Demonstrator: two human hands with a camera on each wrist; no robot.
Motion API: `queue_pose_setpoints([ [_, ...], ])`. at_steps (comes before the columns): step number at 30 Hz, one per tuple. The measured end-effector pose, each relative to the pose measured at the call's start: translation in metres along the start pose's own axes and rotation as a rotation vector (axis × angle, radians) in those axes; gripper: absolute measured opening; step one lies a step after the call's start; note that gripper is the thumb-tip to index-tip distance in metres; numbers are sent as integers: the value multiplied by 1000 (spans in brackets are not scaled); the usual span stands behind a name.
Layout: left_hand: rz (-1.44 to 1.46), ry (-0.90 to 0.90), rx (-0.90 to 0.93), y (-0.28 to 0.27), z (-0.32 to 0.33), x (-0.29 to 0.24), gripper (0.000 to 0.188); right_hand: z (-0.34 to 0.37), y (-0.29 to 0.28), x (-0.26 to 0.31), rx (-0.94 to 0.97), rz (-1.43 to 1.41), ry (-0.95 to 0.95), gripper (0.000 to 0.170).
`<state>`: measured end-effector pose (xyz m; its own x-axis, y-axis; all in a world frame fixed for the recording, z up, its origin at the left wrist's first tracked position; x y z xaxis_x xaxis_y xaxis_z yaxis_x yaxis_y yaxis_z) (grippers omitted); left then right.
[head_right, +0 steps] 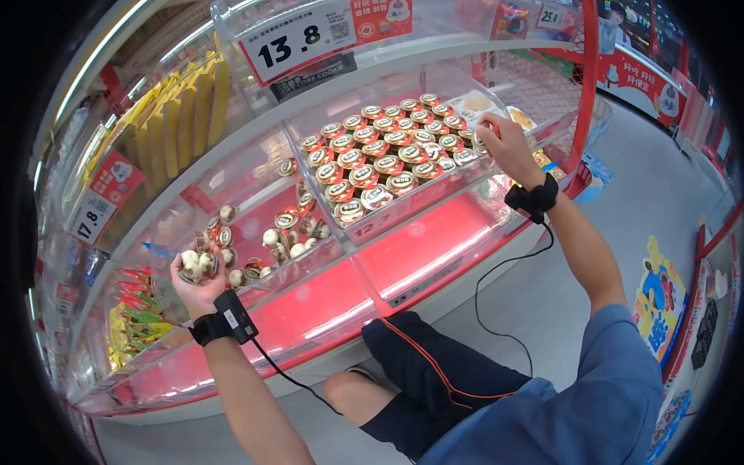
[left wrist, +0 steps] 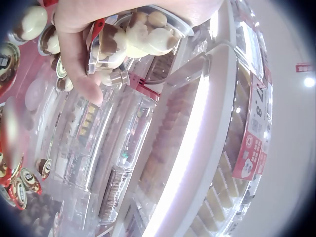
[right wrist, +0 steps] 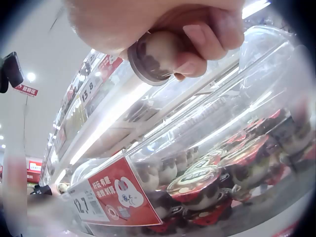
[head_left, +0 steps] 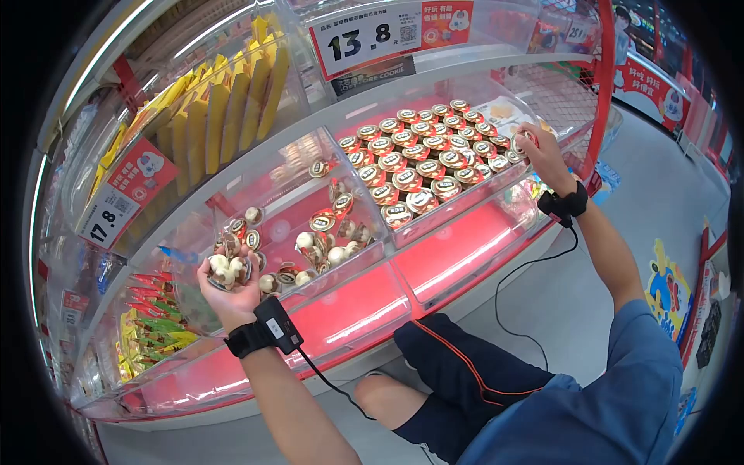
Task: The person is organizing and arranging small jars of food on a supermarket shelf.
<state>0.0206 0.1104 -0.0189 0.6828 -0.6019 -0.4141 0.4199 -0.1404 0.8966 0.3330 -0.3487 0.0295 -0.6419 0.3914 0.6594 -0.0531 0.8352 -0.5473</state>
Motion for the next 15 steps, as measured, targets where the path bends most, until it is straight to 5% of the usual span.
queue_pose_setpoints([
  [5, -11, 1, -14, -1, -1, -1, 34, -30, 14, -6, -12, -96, -9, 24],
  [10, -16, -19, 13, -3, -3, 0, 34, -33, 38, 2, 171, -292, 46, 23],
  [15, -43, -12, 7, 0, -2, -1, 33, -38, 47, 5, 184, -151, -58, 21],
])
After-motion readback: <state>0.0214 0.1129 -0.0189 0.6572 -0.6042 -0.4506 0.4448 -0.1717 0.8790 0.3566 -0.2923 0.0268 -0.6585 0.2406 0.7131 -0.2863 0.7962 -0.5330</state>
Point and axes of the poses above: each hand's wrist, its own z-axis away from the middle knuckle, its own y-axis out of the palm, x = y × z, the point moved 7 cm from there along -z, towards the middle knuckle, and after that the axes turned 8 degrees about z, right-handed, at the moved point
